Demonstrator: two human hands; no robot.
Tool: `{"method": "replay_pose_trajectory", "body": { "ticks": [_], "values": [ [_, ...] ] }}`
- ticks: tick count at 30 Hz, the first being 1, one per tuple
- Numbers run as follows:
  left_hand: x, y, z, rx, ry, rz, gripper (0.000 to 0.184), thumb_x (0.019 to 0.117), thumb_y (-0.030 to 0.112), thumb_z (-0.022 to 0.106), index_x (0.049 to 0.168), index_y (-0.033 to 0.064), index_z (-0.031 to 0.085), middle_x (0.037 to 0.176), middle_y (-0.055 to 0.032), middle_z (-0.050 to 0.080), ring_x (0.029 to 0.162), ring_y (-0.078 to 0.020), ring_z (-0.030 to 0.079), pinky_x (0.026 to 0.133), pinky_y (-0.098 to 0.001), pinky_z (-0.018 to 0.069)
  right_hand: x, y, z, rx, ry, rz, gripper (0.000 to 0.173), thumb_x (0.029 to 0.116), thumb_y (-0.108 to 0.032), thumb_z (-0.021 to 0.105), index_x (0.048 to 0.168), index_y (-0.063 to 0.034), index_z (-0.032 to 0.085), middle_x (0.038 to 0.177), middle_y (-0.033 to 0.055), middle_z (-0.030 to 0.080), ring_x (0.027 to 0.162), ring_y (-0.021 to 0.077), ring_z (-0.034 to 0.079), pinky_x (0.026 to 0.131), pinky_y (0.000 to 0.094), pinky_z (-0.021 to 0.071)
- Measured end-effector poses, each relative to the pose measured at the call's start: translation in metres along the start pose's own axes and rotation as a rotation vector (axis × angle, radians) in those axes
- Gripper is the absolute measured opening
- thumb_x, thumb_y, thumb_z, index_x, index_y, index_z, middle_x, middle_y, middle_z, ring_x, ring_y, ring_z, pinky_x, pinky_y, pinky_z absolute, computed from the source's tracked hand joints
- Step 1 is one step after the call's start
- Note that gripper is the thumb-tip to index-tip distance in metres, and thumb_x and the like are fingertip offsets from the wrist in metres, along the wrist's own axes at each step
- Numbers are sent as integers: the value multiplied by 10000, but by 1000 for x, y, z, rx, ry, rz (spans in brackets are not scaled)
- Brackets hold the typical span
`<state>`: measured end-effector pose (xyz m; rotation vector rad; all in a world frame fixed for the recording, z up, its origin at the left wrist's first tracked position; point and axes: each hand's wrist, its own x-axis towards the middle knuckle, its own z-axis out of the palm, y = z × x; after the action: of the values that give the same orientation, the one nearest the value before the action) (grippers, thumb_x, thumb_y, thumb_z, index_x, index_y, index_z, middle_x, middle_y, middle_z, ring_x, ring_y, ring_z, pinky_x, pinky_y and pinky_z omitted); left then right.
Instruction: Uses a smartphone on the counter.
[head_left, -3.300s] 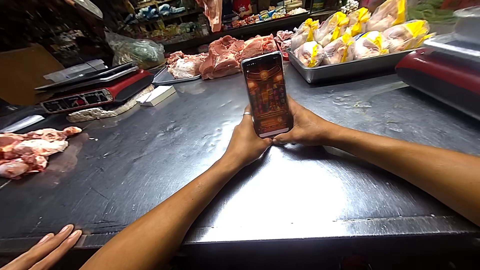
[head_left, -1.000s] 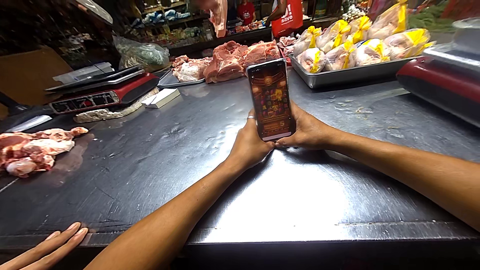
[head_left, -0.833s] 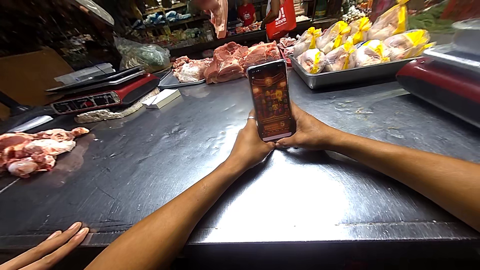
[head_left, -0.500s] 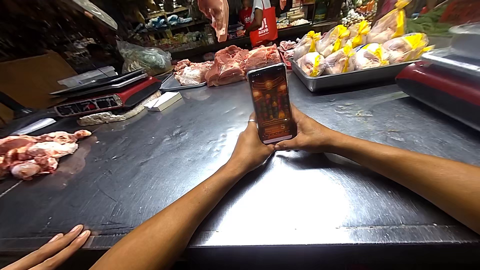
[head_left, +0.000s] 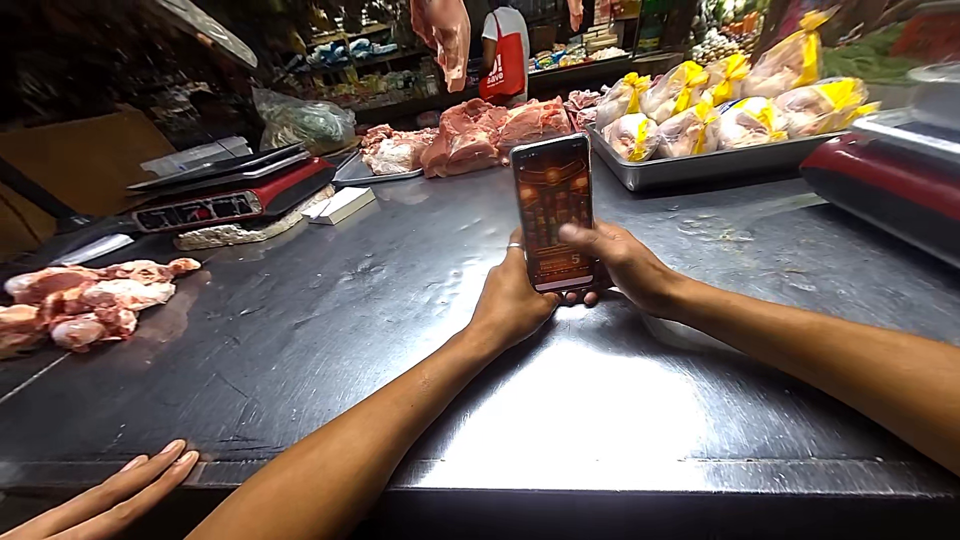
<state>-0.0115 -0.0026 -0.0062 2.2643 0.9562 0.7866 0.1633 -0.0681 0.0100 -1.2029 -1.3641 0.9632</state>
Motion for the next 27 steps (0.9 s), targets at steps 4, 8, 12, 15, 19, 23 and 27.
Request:
{"method": "replay_pose_trajectory", "body": {
  "ticks": [4,8,12,15,19,23,27],
  "values": [
    [0,1,0,12,-7,-29,1004,741,113,881,1548,152,284,961,-61,738,887,-178,740,812,-450,613,-1,8,0,-2,-66,-99,455,946,-180,728,1340,-127,508,989,69,724,697,155,704,508,259,570],
    [0,0,0,17,-3,-17,1002,740,131,896,1543,150,297,988,-58,732,915,-176,734,818,-453,611,0,12,-1,-2,-83,-122,538,899,-96,750,1360,-127,473,989,75,715,672,153,687,501,251,557],
    [-1,1,0,7,-1,-5,970,739,93,878,1528,150,316,982,-61,735,897,-177,738,796,-445,615,0,14,-2,-16,-89,-133,551,890,-91,746,1365,-132,471,993,70,714,664,150,681,494,249,553],
    [1,1,-2,10,-13,-16,980,739,121,879,1536,153,310,1018,-43,739,941,-156,734,847,-428,608,0,13,-2,-23,-98,-141,547,889,-80,741,1362,-132,472,1010,67,714,688,158,693,505,258,566],
    [0,1,-1,16,-12,-24,1008,736,108,883,1549,143,287,999,-71,734,923,-190,734,819,-460,609,1,15,-2,-11,-108,-150,559,880,-69,730,1368,-136,466,997,72,716,679,161,688,497,263,558],
    [-1,2,-1,25,-18,-21,1005,749,108,874,1552,141,270,980,-81,732,907,-203,738,799,-468,612,1,15,-3,4,-112,-162,558,885,-35,721,1366,-133,456,1009,65,714,682,145,686,498,242,554],
    [-1,3,-2,17,-24,-34,990,762,101,867,1551,155,273,981,-77,735,907,-199,741,805,-467,613,2,16,-3,2,-110,-158,568,878,-27,722,1367,-134,454,1021,67,713,694,154,696,491,243,557]
  ]
}}
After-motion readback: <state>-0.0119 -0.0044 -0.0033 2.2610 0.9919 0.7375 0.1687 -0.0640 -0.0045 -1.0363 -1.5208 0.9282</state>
